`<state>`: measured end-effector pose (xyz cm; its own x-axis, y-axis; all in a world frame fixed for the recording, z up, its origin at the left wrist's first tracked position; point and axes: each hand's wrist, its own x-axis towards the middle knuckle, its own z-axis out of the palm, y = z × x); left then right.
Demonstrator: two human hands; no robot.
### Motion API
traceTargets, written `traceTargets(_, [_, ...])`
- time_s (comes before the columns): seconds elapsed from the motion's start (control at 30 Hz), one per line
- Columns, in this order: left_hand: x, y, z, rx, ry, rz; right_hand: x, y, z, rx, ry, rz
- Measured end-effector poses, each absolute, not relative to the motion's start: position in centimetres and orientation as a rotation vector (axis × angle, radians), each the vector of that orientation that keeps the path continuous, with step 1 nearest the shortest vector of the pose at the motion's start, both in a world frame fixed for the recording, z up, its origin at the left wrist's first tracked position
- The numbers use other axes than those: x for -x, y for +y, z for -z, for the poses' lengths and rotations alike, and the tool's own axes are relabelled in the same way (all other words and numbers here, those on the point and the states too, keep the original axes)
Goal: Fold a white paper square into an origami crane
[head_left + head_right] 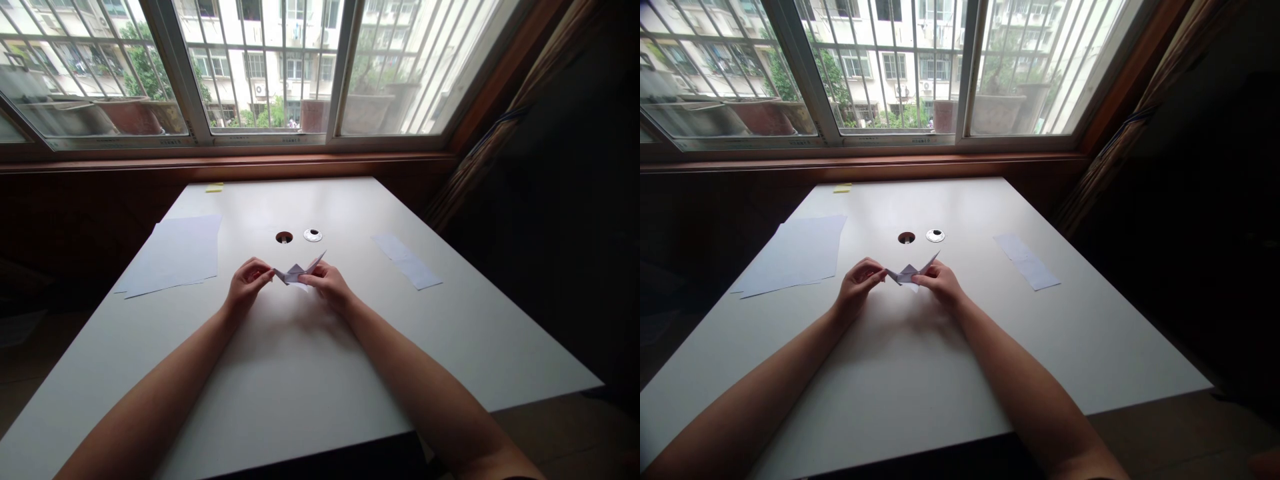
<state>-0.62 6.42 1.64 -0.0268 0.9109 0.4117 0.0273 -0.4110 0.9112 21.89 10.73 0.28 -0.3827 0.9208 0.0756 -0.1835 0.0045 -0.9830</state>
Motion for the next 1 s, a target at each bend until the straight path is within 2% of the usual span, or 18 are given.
traceTargets(1.0, [1.00, 7.14, -0.87, -1.606, 1.190, -1.477, -21.67, 10.39, -0.75, 0.897, -1.458, -1.251])
